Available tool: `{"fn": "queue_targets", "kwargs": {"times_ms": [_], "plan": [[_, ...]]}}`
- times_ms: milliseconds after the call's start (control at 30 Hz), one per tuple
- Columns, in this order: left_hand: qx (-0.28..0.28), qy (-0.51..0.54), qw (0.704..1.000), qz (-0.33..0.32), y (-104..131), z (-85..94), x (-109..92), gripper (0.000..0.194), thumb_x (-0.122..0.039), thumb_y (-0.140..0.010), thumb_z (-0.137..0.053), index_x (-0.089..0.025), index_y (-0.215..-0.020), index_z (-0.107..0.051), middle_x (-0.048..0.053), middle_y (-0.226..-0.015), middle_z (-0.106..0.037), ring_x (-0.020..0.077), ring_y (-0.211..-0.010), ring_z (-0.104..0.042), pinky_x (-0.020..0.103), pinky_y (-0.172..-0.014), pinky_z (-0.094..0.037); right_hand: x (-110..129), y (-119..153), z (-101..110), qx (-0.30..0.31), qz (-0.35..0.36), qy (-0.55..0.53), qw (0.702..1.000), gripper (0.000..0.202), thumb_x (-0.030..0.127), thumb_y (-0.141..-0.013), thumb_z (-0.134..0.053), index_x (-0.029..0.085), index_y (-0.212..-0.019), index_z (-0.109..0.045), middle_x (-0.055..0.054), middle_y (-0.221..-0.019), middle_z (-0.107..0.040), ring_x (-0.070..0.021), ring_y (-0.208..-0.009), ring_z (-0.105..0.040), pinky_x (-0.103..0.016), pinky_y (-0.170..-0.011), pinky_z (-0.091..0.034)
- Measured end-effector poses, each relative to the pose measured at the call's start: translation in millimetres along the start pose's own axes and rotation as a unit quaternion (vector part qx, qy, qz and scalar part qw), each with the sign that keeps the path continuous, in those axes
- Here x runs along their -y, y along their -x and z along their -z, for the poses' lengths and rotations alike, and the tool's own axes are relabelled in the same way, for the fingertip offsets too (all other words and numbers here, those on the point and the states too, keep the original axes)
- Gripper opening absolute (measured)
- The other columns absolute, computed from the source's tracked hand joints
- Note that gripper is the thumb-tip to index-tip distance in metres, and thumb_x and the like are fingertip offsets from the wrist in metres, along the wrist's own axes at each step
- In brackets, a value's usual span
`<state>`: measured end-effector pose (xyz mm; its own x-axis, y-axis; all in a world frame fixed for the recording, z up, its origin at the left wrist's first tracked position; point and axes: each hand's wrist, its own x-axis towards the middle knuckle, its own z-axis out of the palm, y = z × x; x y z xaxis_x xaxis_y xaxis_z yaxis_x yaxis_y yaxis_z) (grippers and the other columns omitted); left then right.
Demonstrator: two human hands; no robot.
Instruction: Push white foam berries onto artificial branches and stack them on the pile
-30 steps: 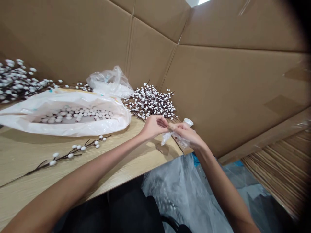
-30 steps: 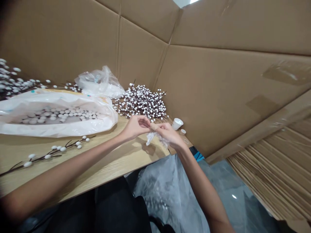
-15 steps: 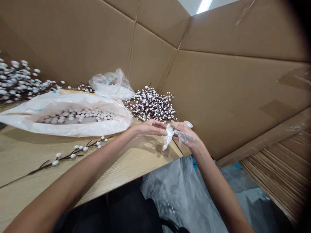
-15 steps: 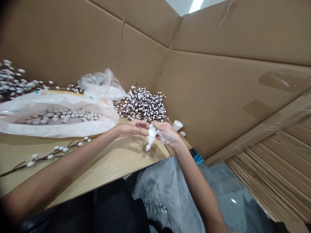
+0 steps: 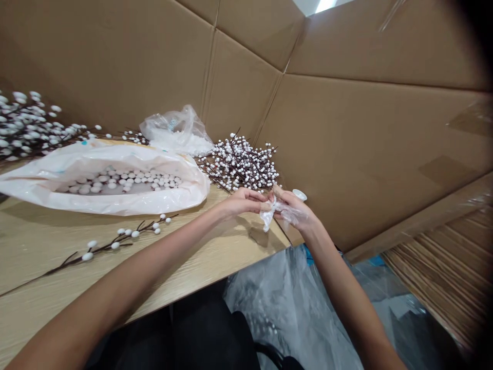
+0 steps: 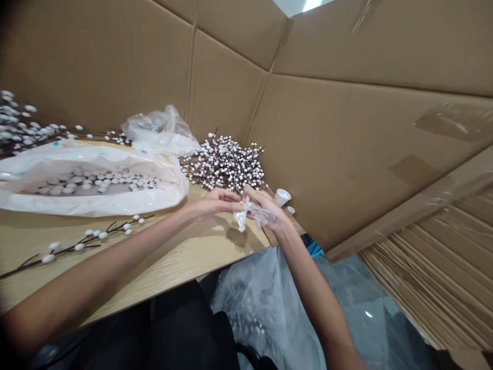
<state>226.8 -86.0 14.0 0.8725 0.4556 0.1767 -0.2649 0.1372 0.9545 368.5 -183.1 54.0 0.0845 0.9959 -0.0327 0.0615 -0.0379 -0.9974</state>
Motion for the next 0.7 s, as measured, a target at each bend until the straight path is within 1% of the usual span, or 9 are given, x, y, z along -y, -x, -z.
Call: {"fn": "queue_targets", "kwargs": {"times_ms": [100, 167, 267, 367, 500, 600, 700], "plan": [[0.007, -0.020, 1.000, -0.006, -0.6, -0.4, 0.6, 0.026, -0.019, -0.059, -0.082, -0.010, -0.081, -0.073, 0.007, -0.074, -0.074, 0.0124, -0.064, -0.066, 0.024, -0.065, -0.051, 0.8, 0.7, -0.9, -0.022, 0.002, -0.018, 1.000, 0.047, 0.057, -0.063, -0.073, 0.019, -0.056, -0.045, 0.007, -0.049, -0.040, -0.0047, -0.039, -0.033, -0.018, -0.035, -0.029], [0.026, -0.035, 0.999, -0.007, 0.7, -1.2, -2.1, 0.026, -0.019, -0.061, -0.081, -0.010, -0.084, -0.073, 0.007, -0.077, -0.074, 0.0129, -0.066, -0.067, 0.024, -0.066, -0.051, 2.3, 2.7, -1.6, -0.034, -0.001, -0.019, 0.999, 0.049, 0.055, -0.057, -0.077, 0.019, -0.054, -0.043, 0.007, -0.048, -0.040, -0.0047, -0.040, -0.034, -0.018, -0.036, -0.031], [0.069, -0.059, 0.996, -0.007, 4.0, -4.2, -9.6, 0.025, -0.020, -0.062, -0.080, -0.011, -0.085, -0.073, 0.008, -0.082, -0.075, 0.0144, -0.071, -0.068, 0.026, -0.070, -0.051, 4.5, 5.9, -1.7, -0.046, -0.005, -0.014, 0.999, 0.051, 0.056, -0.053, -0.079, 0.018, -0.052, -0.045, 0.006, -0.048, -0.042, -0.0050, -0.040, -0.037, -0.019, -0.038, -0.034], [0.101, -0.088, 0.991, -0.010, 6.1, -9.2, -15.3, 0.022, -0.020, -0.062, -0.079, -0.012, -0.081, -0.073, 0.007, -0.081, -0.075, 0.0153, -0.073, -0.067, 0.028, -0.074, -0.050, 4.4, 7.5, -0.4, -0.053, 0.001, -0.005, 0.999, 0.049, 0.054, -0.052, -0.081, 0.018, -0.051, -0.047, 0.006, -0.046, -0.043, -0.0044, -0.040, -0.036, -0.018, -0.038, -0.031], [0.095, -0.117, 0.988, -0.020, 4.8, -14.4, -13.5, 0.017, -0.017, -0.060, -0.078, -0.011, -0.075, -0.072, 0.005, -0.073, -0.073, 0.0142, -0.065, -0.065, 0.027, -0.068, -0.049, 2.4, 8.0, 1.1, -0.055, 0.008, 0.010, 0.998, 0.044, 0.047, -0.059, -0.079, 0.016, -0.051, -0.049, 0.006, -0.045, -0.043, -0.0034, -0.039, -0.033, -0.017, -0.037, -0.023], [0.087, -0.128, 0.988, -0.026, 3.4, -15.4, -10.0, 0.013, -0.016, -0.060, -0.076, -0.010, -0.071, -0.070, 0.003, -0.068, -0.071, 0.0126, -0.059, -0.062, 0.025, -0.062, -0.047, 1.9, 8.1, 0.9, -0.050, 0.009, 0.013, 0.999, 0.042, 0.047, -0.061, -0.078, 0.016, -0.051, -0.050, 0.006, -0.045, -0.044, -0.0034, -0.039, -0.033, -0.018, -0.038, -0.023], [0.081, -0.138, 0.987, -0.029, 4.0, -16.0, -8.6, 0.010, -0.015, -0.060, -0.074, -0.010, -0.067, -0.068, 0.000, -0.060, -0.067, 0.0106, -0.053, -0.057, 0.022, -0.055, -0.043, 1.3, 7.6, 0.6, -0.045, 0.010, 0.012, 0.999, 0.041, 0.046, -0.059, -0.078, 0.016, -0.051, -0.052, 0.006, -0.044, -0.045, -0.0036, -0.039, -0.033, -0.018, -0.038, -0.023]]}}
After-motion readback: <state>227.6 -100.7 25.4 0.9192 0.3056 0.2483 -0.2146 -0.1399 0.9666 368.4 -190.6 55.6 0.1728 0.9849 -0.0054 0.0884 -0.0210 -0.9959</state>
